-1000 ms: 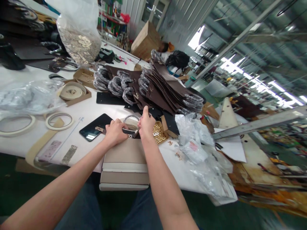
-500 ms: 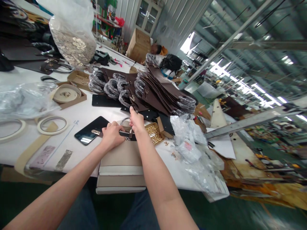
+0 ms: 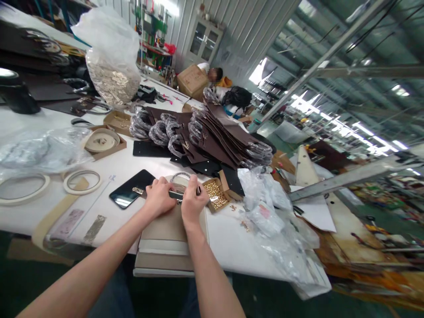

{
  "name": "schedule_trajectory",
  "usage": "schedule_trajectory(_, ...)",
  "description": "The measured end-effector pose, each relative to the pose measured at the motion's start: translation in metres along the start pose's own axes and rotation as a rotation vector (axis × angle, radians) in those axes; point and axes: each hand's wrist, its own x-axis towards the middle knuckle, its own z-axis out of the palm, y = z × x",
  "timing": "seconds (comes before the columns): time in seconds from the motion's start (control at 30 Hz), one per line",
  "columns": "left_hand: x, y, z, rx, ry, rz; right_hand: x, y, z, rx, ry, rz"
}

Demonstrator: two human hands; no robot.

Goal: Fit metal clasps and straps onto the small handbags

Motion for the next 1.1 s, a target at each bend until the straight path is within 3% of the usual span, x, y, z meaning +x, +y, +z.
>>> schedule_trajectory(0.07, 0.0, 0.001, -0.002, 0.018, -0.011, 0.008, -0.008, 0.001, -0.006, 0.052, 0.036, -0.008)
schedule_trajectory(0.13, 0.0, 0.002, -0.004, 0.035, -0.013, 0.017, -0.002, 0.002, -0.011, 0.147, -0.016, 0.038)
schedule_trajectory(0.23, 0.001, 0.003, -0.005, 0.049, 0.001, 0.029, 0.028, 0.002, -0.017, 0.353, -0.075, 0.215)
schedule_trajectory(0.33, 0.002, 0.003, -0.004, 0.059, 0.001, 0.027, 0.052, -0.001, -0.02, 0.452, -0.035, 0.274)
schedule_trajectory(0.6, 0.0, 0.002, -0.007, 0.066, 0.002, 0.039, 0.034, -0.003, 0.002, 0.29, -0.096, 0.215)
schedule_trajectory(0.93, 0.002, -0.008, -0.002, -0.013, 0.013, 0.052, 0.004, -0.008, -0.001, 0.185, -0.109, 0.294)
schedule_trajectory(1.1, 0.005, -0.014, 0.001, -0.032, 0.004, 0.075, 0.035, 0.006, 0.026, 0.239, -0.089, 0.419)
